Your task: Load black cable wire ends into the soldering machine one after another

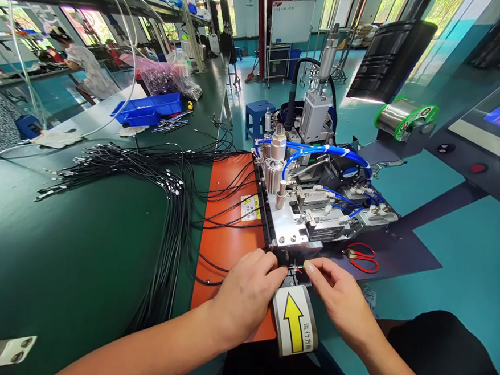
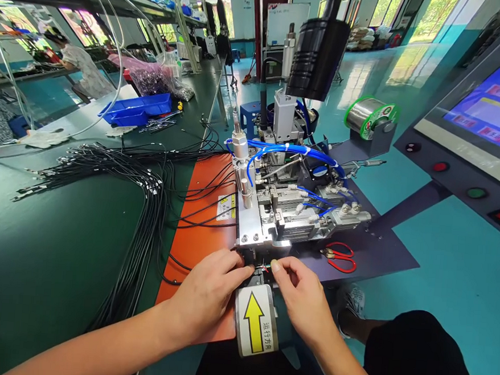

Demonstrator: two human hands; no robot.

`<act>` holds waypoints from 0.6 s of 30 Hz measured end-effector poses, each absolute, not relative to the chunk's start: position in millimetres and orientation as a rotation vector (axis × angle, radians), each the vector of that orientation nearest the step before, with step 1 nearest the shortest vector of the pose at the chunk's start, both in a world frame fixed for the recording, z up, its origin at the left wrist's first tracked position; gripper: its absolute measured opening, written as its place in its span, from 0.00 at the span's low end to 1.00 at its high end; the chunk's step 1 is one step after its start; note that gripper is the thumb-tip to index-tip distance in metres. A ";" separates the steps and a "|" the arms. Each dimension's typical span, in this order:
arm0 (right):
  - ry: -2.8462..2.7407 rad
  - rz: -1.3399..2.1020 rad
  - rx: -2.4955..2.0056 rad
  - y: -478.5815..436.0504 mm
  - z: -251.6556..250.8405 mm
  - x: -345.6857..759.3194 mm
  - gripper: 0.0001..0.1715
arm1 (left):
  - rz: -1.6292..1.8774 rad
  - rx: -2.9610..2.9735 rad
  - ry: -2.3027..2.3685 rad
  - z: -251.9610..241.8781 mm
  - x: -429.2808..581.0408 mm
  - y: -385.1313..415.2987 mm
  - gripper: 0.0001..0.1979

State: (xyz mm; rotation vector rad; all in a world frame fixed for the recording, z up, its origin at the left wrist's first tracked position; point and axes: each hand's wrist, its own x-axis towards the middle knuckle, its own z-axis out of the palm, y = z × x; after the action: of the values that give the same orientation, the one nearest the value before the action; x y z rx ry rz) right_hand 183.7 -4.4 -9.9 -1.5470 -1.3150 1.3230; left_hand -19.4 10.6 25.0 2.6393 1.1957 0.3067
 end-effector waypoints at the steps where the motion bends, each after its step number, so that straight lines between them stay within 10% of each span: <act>1: -1.326 1.326 -1.555 -6.0 -8.4 183.9 0.20 | 0.300 2.637 1.187 25.1 -19.5 10.7 0.09; 18: -1.683 0.980 -1.559 -6.1 -0.9 178.4 0.16 | 0.249 2.676 1.215 23.6 -22.5 9.1 0.07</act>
State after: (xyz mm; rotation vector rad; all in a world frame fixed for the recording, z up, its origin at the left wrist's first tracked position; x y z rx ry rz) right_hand 178.4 -6.1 -0.9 -1.5594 -1.6829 0.9798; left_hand -22.5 9.1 23.6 2.6764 1.2148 0.2489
